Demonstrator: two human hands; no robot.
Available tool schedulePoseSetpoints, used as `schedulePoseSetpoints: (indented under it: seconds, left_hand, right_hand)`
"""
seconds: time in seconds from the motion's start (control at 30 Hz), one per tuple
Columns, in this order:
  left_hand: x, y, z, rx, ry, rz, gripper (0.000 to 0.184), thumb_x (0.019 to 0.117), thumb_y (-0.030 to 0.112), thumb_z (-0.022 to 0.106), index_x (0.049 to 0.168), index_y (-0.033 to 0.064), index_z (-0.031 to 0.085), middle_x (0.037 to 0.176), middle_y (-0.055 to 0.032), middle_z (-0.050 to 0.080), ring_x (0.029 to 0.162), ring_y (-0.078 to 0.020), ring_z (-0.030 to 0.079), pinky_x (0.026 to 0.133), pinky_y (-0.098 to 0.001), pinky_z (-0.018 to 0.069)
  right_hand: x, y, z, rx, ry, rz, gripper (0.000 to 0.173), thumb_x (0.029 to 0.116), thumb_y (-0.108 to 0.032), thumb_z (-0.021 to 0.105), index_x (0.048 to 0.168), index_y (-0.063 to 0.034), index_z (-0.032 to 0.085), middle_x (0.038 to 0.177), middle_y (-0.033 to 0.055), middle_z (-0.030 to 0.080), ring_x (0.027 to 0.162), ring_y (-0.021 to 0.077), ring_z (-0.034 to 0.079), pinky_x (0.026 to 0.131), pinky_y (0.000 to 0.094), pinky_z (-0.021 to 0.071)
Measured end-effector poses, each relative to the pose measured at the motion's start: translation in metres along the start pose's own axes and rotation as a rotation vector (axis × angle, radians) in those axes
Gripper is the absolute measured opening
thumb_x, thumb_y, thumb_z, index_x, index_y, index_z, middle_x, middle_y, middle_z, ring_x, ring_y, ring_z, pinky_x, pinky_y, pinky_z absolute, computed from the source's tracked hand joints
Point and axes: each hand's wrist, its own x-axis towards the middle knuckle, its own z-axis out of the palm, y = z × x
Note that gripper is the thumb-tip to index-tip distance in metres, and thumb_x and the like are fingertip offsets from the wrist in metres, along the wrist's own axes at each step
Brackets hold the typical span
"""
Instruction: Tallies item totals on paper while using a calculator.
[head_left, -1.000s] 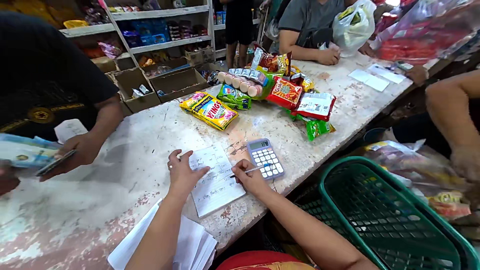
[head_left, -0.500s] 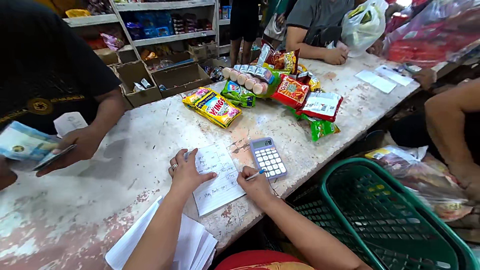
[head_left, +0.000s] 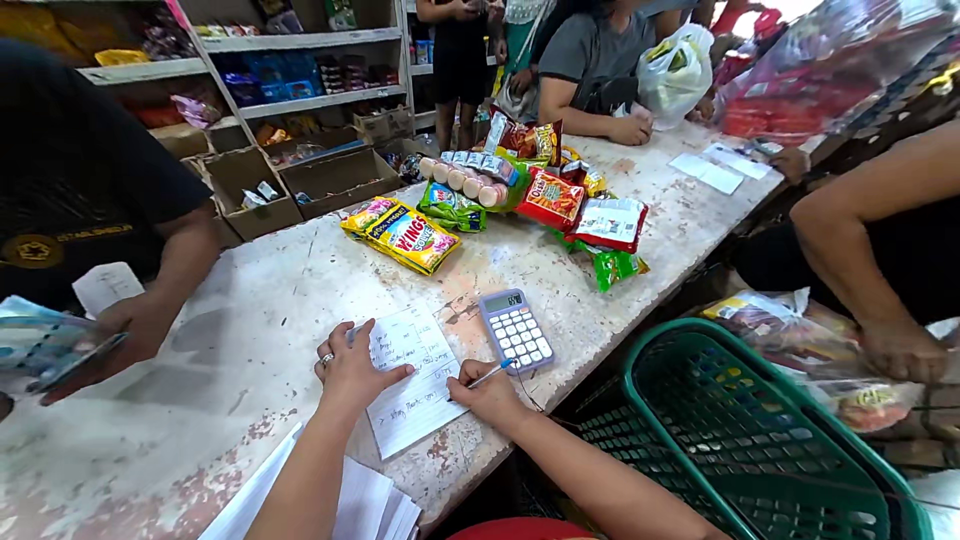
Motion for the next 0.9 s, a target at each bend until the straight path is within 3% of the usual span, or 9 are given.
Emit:
schedulePoseSetpoints:
  seconds: [0.33,0.5,0.6,0.9]
  left_hand:
    - [-0.0032,-0.0003,-0.0019,-0.013,0.001,-0.002,0.106,0.0658,0.056,0.092,0.153,0.0166,0.047,0.162,-0.0252,0.028,0.142,-0.0527,0.03,0.105,-0.0699,0.0331]
    - [-0.0034,0.0035,-0.004,-0.007,-0.028,-0.025,0.106,0.0664,0.058,0.091,0.154,0.0176,0.046,0.163,-0.0239,0.026,0.143,-0.0505,0.031,0.107,-0.0672,0.033]
    - [-0.003,0.0045,-0.0048,0.003,-0.042,-0.035,0.106,0.0673,0.059,0.09,0.154,0.0166,0.046,0.163,-0.0244,0.026,0.143,-0.0502,0.031,0.107,-0.0668,0.0322]
    - [-0.0018,0.0043,-0.0035,0.021,-0.035,-0.037,0.107,0.0664,0.061,0.089,0.154,0.0176,0.045,0.163,-0.0244,0.026,0.144,-0.0497,0.03,0.107,-0.0666,0.0318]
  right_hand:
    - [-0.0007,-0.003,0.0013,0.029,0.094,0.021,0.026,0.0868,-0.013,0.068,0.065,-0.0089,0.054,0.059,-0.0073,0.047,0.054,-0.0019,0.043,0.052,0.0177,0.0357]
    - [0.0009,-0.0045,-0.002,0.01,0.049,0.026,0.027,0.085,-0.012,0.066,0.063,-0.0122,0.05,0.058,-0.0098,0.044,0.052,-0.0035,0.041,0.051,0.0169,0.0336]
    - [0.0036,-0.0038,-0.0037,0.03,0.04,0.029,0.025,0.0872,-0.013,0.068,0.066,-0.0111,0.054,0.058,-0.0096,0.049,0.052,-0.0041,0.045,0.051,0.0158,0.0385]
    - [0.0026,0.0018,-0.0044,-0.005,0.055,-0.027,0.027,0.0885,-0.013,0.065,0.065,-0.0104,0.051,0.059,-0.0084,0.045,0.054,-0.003,0.041,0.052,0.0164,0.0341]
